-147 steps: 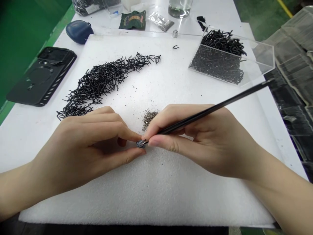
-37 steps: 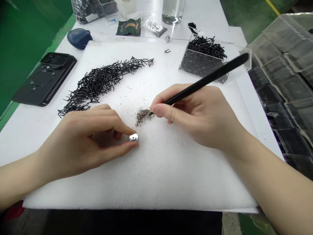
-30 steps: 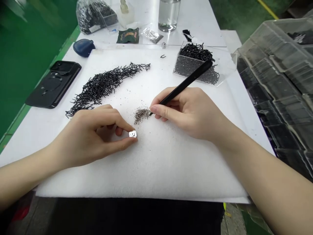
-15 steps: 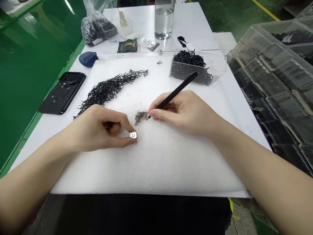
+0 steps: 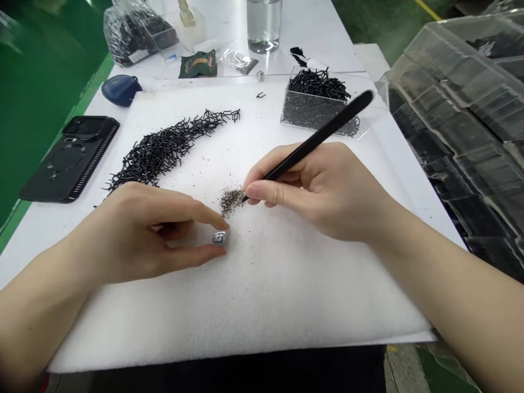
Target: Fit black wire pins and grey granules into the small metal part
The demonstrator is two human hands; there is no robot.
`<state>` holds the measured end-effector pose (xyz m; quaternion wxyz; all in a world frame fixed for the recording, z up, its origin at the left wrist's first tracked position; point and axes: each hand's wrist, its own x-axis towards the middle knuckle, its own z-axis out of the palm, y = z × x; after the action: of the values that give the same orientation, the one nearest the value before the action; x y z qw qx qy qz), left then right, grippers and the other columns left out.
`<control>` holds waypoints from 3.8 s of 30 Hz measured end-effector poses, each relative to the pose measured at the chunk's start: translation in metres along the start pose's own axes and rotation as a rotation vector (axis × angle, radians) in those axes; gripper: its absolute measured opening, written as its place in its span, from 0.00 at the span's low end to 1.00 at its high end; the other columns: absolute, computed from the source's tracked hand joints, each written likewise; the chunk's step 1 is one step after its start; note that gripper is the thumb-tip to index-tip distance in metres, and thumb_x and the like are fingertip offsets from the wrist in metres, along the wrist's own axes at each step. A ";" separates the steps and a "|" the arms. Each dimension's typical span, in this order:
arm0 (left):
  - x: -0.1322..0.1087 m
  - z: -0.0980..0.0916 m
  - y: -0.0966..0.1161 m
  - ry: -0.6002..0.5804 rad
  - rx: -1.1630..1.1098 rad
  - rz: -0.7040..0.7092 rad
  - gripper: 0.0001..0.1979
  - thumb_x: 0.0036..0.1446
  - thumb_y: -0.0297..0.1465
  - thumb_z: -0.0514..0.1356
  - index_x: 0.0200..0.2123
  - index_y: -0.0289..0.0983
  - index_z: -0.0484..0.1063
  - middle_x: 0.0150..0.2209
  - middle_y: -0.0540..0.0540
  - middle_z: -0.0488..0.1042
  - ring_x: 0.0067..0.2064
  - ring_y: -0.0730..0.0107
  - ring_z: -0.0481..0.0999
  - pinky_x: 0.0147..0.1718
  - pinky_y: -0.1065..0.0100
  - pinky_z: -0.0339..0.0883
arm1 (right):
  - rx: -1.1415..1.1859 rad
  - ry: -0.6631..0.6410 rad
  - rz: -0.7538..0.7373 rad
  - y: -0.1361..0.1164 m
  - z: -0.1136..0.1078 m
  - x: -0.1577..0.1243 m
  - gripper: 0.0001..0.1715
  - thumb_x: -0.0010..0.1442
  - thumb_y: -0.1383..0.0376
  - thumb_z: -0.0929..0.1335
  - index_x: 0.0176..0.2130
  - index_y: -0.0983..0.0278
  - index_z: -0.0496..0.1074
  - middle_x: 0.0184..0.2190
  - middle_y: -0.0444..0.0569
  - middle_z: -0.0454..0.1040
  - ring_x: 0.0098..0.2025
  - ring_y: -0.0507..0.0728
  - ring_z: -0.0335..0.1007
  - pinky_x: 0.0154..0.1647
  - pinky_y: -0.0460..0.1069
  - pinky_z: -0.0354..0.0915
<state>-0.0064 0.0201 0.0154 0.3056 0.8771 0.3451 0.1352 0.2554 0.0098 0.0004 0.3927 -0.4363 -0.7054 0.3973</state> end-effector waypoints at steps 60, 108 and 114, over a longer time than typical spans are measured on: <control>0.005 -0.003 0.001 -0.033 -0.079 -0.047 0.04 0.53 0.31 0.75 0.31 0.43 0.84 0.16 0.60 0.58 0.18 0.81 0.54 0.22 0.71 0.54 | 0.022 -0.242 -0.026 -0.010 0.015 -0.009 0.11 0.63 0.70 0.77 0.42 0.52 0.84 0.39 0.45 0.87 0.42 0.60 0.85 0.37 0.52 0.80; 0.002 -0.001 -0.004 0.036 -0.030 0.057 0.02 0.56 0.31 0.74 0.34 0.44 0.87 0.20 0.59 0.70 0.22 0.82 0.64 0.24 0.74 0.57 | -0.055 -0.141 0.055 0.003 -0.002 0.000 0.02 0.62 0.61 0.78 0.37 0.57 0.85 0.33 0.43 0.84 0.29 0.52 0.77 0.28 0.49 0.73; 0.002 -0.001 -0.005 0.037 -0.041 0.063 0.02 0.56 0.30 0.74 0.34 0.43 0.87 0.20 0.59 0.70 0.21 0.83 0.63 0.23 0.75 0.57 | -0.044 -0.139 0.061 0.001 0.001 0.001 0.01 0.63 0.62 0.78 0.37 0.56 0.85 0.34 0.43 0.85 0.33 0.54 0.81 0.32 0.49 0.76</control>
<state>-0.0079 0.0253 0.0134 0.3126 0.8785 0.3199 0.1678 0.2547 0.0104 -0.0005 0.3207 -0.4376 -0.7259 0.4227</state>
